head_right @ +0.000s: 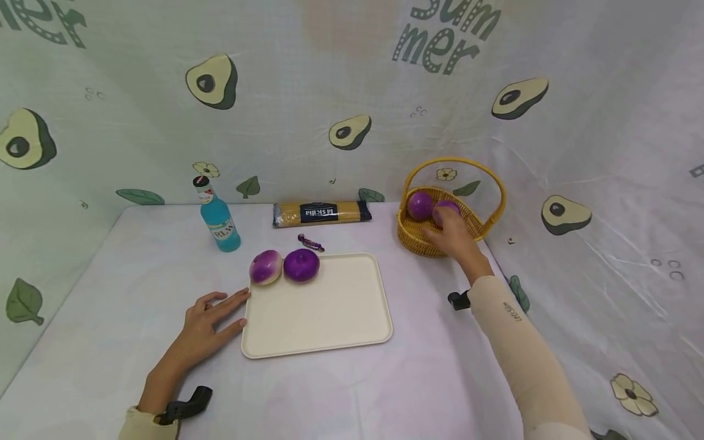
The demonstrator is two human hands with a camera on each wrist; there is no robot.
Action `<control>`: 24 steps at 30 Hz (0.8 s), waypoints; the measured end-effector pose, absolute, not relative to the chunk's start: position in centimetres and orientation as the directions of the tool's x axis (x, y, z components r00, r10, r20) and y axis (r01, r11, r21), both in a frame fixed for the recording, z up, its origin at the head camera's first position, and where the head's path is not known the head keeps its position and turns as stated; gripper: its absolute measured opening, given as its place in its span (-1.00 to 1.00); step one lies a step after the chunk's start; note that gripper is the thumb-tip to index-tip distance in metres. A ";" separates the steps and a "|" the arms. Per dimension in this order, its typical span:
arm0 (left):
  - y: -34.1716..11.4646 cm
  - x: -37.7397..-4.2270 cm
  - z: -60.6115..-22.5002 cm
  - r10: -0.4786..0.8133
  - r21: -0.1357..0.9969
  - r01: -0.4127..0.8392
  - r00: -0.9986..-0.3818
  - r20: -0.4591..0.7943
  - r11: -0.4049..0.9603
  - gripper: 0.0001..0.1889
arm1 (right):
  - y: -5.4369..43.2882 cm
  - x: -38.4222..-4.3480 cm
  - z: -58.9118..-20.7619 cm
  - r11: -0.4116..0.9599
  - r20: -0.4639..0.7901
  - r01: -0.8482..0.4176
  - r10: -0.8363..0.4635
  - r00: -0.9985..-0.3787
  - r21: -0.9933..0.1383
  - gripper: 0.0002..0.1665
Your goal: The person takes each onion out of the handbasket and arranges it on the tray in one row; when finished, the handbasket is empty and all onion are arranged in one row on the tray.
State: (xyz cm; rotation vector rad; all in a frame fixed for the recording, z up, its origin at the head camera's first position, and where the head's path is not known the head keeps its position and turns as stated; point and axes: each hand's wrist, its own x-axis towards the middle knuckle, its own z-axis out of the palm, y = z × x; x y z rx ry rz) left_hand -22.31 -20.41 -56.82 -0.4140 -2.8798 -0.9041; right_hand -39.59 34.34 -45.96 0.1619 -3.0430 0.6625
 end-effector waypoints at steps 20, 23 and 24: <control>-20.3 -22.3 -56.8 0.211 0.558 0.263 -0.965 0.158 0.787 -0.37 | 36.1 -40.8 -46.5 0.904 0.005 -0.040 -0.042 -0.999 -0.425 -0.04; -20.3 -22.3 -56.7 0.213 0.553 0.267 -0.964 0.161 0.789 -0.37 | 36.2 -41.1 -46.7 0.906 0.003 -0.031 -0.033 -0.999 -0.422 -0.04; -20.3 -22.3 -56.7 0.214 0.551 0.265 -0.964 0.157 0.791 -0.37 | 36.2 -41.2 -46.8 0.907 0.005 -0.030 -0.030 -1.000 -0.421 -0.04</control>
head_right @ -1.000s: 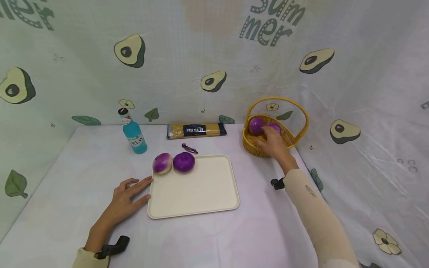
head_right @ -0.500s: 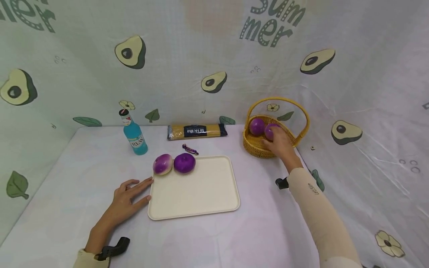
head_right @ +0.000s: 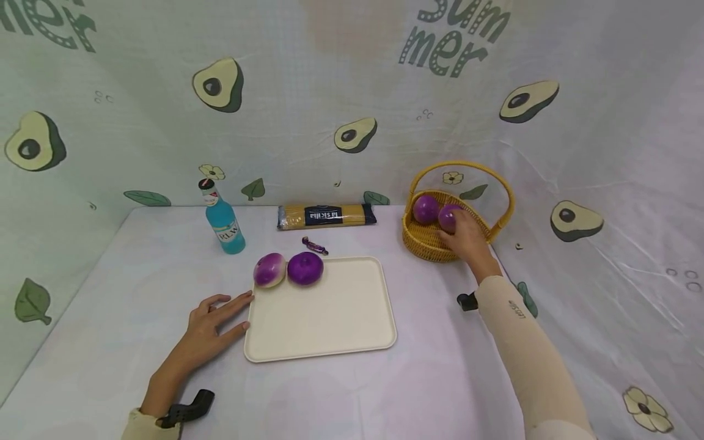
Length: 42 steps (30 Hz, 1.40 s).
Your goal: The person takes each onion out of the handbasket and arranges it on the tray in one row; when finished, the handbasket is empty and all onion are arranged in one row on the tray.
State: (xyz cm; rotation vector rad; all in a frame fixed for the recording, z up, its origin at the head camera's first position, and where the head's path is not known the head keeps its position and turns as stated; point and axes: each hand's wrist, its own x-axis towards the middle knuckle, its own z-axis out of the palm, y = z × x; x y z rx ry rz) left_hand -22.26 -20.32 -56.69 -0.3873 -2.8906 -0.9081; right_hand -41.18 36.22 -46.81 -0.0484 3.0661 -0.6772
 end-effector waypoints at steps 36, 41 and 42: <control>-20.2 -22.4 -57.0 0.205 0.561 0.260 -0.966 0.160 0.786 -0.38 | 38.7 -44.0 -49.0 0.928 0.003 -0.003 -0.002 -1.000 -0.372 0.12; -20.2 -22.4 -56.9 0.207 0.552 0.264 -0.965 0.163 0.791 -0.38 | 38.7 -44.6 -49.2 0.919 -0.026 0.023 0.014 -1.000 -0.394 0.14; -20.2 -22.4 -56.9 0.207 0.551 0.264 -0.964 0.165 0.791 -0.38 | 38.7 -44.7 -49.3 0.916 -0.033 0.030 0.018 -0.999 -0.400 0.14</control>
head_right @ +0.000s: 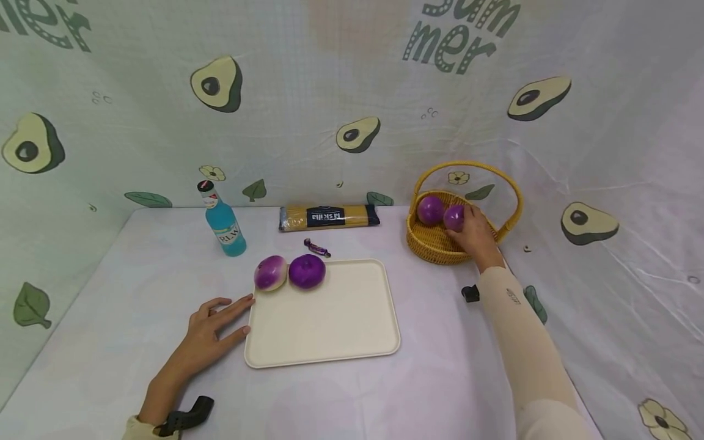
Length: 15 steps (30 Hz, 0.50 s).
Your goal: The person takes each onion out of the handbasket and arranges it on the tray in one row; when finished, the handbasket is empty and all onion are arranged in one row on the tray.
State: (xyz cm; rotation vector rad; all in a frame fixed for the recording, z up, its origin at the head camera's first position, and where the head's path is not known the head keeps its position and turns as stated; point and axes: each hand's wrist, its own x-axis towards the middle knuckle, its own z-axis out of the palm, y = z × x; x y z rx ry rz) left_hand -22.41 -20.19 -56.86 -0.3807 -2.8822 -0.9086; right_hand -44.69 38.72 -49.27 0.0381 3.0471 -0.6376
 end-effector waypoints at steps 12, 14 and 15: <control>-19.9 -22.5 -56.7 0.219 0.545 0.280 -0.960 0.175 0.791 -0.39 | 39.1 -45.3 -49.9 0.909 0.014 0.017 0.025 -1.000 -0.416 0.01; -20.0 -22.5 -56.7 0.218 0.541 0.278 -0.960 0.174 0.794 -0.39 | 38.9 -45.4 -50.0 0.910 0.032 0.012 0.028 -0.999 -0.414 0.00; -20.0 -22.4 -56.7 0.216 0.541 0.277 -0.961 0.174 0.794 -0.39 | 38.9 -45.4 -50.1 0.910 0.038 0.010 0.029 -0.999 -0.415 0.01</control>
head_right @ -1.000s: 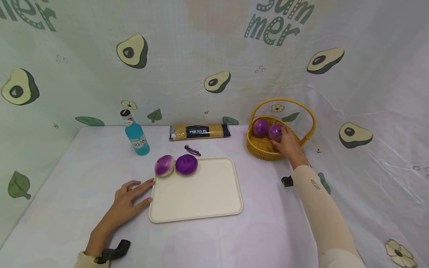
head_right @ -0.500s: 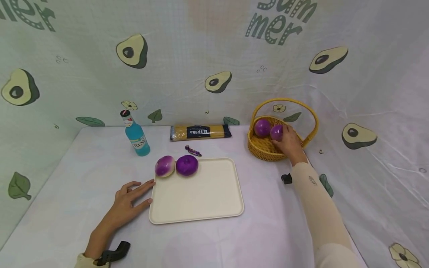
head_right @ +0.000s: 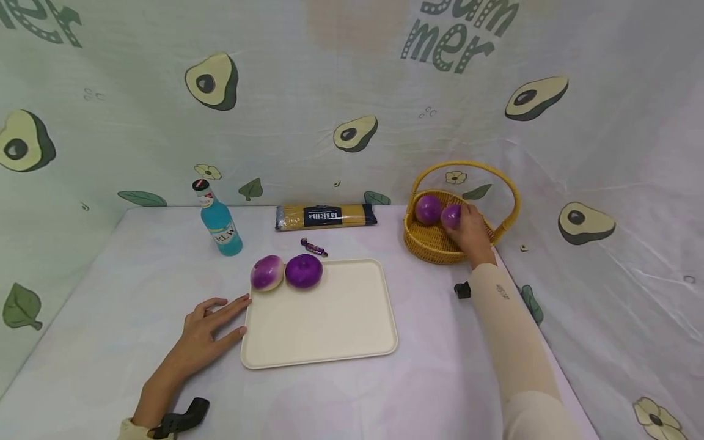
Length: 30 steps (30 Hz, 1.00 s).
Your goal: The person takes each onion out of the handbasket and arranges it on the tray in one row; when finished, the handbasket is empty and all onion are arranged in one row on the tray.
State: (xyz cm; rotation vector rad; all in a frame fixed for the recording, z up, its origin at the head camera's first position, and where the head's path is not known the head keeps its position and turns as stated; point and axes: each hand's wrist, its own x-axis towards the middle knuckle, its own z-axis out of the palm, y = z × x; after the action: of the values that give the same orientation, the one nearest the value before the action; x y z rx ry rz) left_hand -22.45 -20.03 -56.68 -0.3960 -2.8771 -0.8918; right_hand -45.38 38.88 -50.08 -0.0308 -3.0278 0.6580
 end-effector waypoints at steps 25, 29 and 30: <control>-20.2 -22.3 -56.7 0.204 0.548 0.257 -0.966 0.156 0.796 -0.38 | 37.3 -42.7 -47.9 0.908 0.035 0.017 0.034 -0.999 -0.418 0.03; -20.3 -22.3 -56.9 0.205 0.548 0.265 -0.964 0.170 0.793 -0.38 | 37.1 -42.1 -47.3 0.911 0.046 0.005 0.026 -0.999 -0.411 0.03; -20.3 -22.4 -57.0 0.208 0.546 0.270 -0.962 0.174 0.793 -0.38 | 37.1 -41.9 -47.2 0.912 0.052 -0.002 0.022 -0.998 -0.410 0.03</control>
State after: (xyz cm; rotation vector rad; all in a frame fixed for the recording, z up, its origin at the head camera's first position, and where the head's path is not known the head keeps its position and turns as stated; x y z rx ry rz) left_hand -22.37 -20.28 -57.00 -0.3846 -2.8741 -0.9003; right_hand -41.94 37.09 -47.22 -0.0158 -3.0178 0.6470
